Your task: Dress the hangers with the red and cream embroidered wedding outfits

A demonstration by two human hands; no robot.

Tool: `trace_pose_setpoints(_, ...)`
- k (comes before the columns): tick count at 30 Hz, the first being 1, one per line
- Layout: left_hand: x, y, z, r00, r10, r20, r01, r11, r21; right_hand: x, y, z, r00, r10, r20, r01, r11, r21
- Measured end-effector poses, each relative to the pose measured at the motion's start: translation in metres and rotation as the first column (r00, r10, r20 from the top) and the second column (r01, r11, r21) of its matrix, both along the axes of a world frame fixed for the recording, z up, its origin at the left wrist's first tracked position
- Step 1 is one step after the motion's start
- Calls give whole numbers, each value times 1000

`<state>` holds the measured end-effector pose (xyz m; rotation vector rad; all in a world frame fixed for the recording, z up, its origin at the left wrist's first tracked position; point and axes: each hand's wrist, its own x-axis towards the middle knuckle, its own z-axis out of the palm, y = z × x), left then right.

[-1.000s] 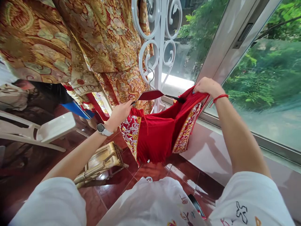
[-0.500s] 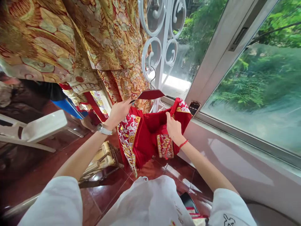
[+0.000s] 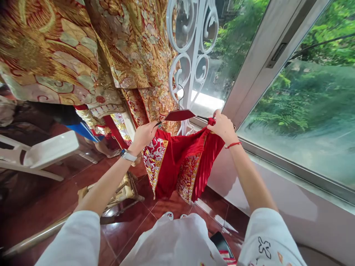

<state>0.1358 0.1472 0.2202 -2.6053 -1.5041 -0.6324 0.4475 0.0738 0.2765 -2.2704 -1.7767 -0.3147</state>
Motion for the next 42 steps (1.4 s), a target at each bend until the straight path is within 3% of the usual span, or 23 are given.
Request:
trace_pose_setpoints(5, -2, -4, 3, 999, 26, -31, -26, 1000, 7, -9, 11, 7, 979, -17, 201, 38, 994, -101)
trace_pose_setpoints(10, -2, -6, 7, 998, 29, -58, -29, 1000, 2, 32, 18, 21, 965, 170, 197, -119, 962, -246)
trace_pose_setpoints(12, 2, -8, 7, 998, 20, -65, -21, 1000, -16, 49, 23, 24, 977, 168, 128, -141, 970, -198)
trace_pose_setpoints(15, 10, -11, 5, 998, -9, -66, 6, 999, -35, 57, 29, 33, 994, 106, 19, -105, 994, -15)
trace_pose_setpoints(20, 12, -14, 7, 992, 33, -120, -41, 997, -59, 24, 28, 82, 992, 0, -125, 28, 975, 220)
trace_pose_setpoints(22, 9, -13, 10, 990, 49, -136, -56, 997, -53, 5, 17, 101, 992, 51, -112, -23, 971, 236)
trace_pose_setpoints(24, 6, -12, 12, 988, 61, -140, -67, 997, -45, -7, 0, 105, 992, 124, -38, -116, 980, 163)
trace_pose_setpoints(27, 5, -9, 12, 993, 64, -95, -68, 997, -43, -8, -26, 73, 984, 151, 97, -144, 987, -70)
trace_pose_setpoints(29, 5, -5, 11, 998, 48, -30, -48, 999, -25, 0, -34, 34, 984, 110, 142, -82, 978, -191)
trace_pose_setpoints(32, 5, 2, 6, 998, 24, 61, -26, 999, 35, 12, -28, -26, 992, 48, 117, -14, 963, -270)
trace_pose_setpoints(34, 4, 5, 3, 996, 28, 89, -35, 997, 71, 12, -19, -54, 998, 31, 58, -16, 968, -249)
trace_pose_setpoints(36, 4, 4, -1, 993, 58, 98, -68, 993, 102, 6, -13, -71, 999, 38, -33, -43, 984, -171)
trace_pose_setpoints(39, 4, -2, -3, 986, 125, 112, -141, 980, 142, -5, -13, -83, 979, 85, -186, -94, 995, -43)
trace_pose_setpoints(42, 3, -7, -4, 976, 166, 138, -188, 969, 160, -14, -17, -91, 975, 53, -218, -53, 999, 4)
